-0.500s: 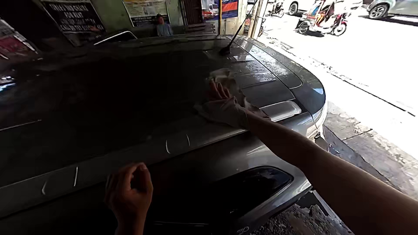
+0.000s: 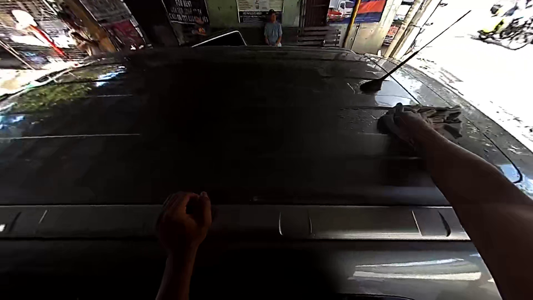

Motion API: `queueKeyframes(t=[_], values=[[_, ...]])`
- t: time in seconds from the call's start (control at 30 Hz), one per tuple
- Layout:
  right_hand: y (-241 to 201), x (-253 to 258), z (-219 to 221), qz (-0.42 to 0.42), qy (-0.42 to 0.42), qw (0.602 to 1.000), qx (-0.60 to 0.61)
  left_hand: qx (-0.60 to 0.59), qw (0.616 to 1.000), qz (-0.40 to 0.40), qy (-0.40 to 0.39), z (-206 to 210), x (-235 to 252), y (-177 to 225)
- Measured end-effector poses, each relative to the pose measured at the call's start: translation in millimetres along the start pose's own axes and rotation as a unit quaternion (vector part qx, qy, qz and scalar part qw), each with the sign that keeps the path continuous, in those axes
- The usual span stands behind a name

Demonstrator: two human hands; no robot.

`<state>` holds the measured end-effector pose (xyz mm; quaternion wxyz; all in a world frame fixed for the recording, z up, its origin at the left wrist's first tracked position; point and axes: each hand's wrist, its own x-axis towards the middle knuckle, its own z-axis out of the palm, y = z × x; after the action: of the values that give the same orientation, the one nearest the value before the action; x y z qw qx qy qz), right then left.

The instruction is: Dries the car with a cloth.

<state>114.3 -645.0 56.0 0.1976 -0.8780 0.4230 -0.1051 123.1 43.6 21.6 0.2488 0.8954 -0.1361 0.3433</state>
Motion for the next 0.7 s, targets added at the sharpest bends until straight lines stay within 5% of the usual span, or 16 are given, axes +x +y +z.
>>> queueKeyframes(t=[0.13,0.3,0.43,0.57,0.7], values=[[-210,-54,74,-0.209,-0.013,0.977,-0.044,0.000,1.000,-0.012,-0.009,3,0,1],[-378,-179,172,-0.554,-0.123,0.822,-0.042,-0.022,0.999,-0.028,-0.038,1,-3,-4],[-351,-203,144,-0.591,-0.162,0.790,0.030,-0.054,0.996,-0.031,-0.059,0,-9,-8],[-287,-224,108,-0.613,-0.142,0.773,-0.083,-0.049,0.997,-0.051,-0.034,3,-2,-4],[-369,-295,144,-0.672,-0.179,0.711,-0.106,-0.036,0.998,-0.058,-0.011,4,-6,-3]])
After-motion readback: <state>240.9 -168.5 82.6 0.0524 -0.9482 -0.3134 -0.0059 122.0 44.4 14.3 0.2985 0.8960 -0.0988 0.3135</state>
